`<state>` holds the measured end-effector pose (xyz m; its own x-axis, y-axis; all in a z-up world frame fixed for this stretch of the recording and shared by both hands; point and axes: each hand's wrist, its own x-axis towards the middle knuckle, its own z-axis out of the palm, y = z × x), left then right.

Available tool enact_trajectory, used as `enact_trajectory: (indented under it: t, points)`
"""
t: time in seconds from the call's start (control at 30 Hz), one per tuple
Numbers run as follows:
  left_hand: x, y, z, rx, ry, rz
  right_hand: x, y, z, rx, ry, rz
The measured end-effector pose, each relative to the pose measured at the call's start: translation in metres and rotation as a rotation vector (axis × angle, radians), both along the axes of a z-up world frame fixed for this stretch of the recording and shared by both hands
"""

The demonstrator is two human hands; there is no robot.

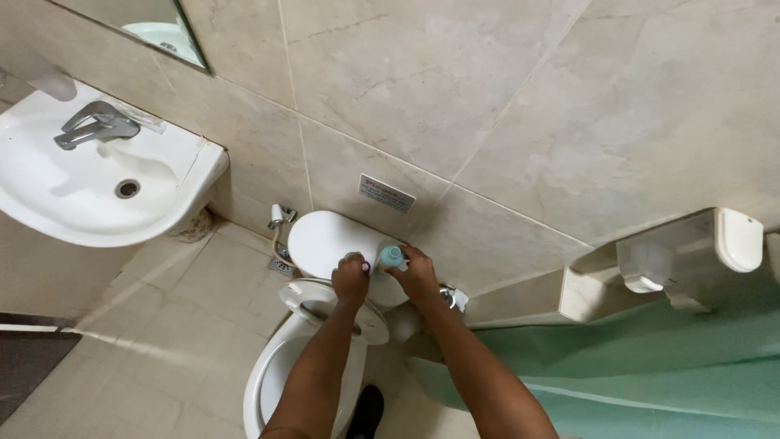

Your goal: The person applies a cleaning liquid from a bottle onto the bathroom floor tiles and then uses a handheld bidet sprayer to rinse the floor and toilet area.

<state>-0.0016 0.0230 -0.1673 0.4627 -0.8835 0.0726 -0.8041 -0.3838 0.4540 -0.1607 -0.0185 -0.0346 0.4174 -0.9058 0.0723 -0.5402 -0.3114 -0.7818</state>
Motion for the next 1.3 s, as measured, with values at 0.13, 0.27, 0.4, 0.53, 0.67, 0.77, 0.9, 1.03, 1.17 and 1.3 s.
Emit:
enact_trajectory:
  t: [0.13,0.27,0.4,0.53,0.67,0.77,0.9,1.03,1.17,1.3]
  points:
    - [-0.003,0.005,0.023,-0.069,0.047,0.005,-0.002,-0.001,-0.016,-0.16,-0.11,0.006]
    - [-0.002,0.004,0.055,-0.291,0.09,-0.238,0.001,0.004,-0.005,-0.06,-0.135,0.011]
    - [-0.004,0.005,0.079,-0.129,0.481,-0.308,0.004,0.0,-0.025,-0.039,-0.144,0.01]
    - [-0.004,0.011,0.089,-0.254,0.541,-0.391,-0.005,0.011,-0.01,-0.153,-0.137,0.017]
    - [-0.016,0.009,0.115,-0.214,0.591,-0.458,-0.017,0.027,0.029,-0.007,-0.079,-0.087]
    - [-0.025,0.014,0.132,-0.195,0.588,-0.5,-0.027,0.039,0.045,-0.035,-0.077,-0.132]
    - [-0.035,0.022,0.142,-0.301,0.585,-0.63,-0.041,0.064,0.07,-0.172,-0.12,-0.135]
    - [-0.048,0.032,0.143,-0.351,0.534,-0.726,-0.053,0.087,0.064,-0.179,-0.243,-0.266]
    - [-0.064,0.052,0.163,-0.369,0.598,-0.846,-0.068,0.122,0.09,-0.181,-0.151,-0.326]
    - [-0.088,0.072,0.174,-0.158,0.57,-0.821,-0.085,0.158,0.103,-0.081,-0.127,-0.426]
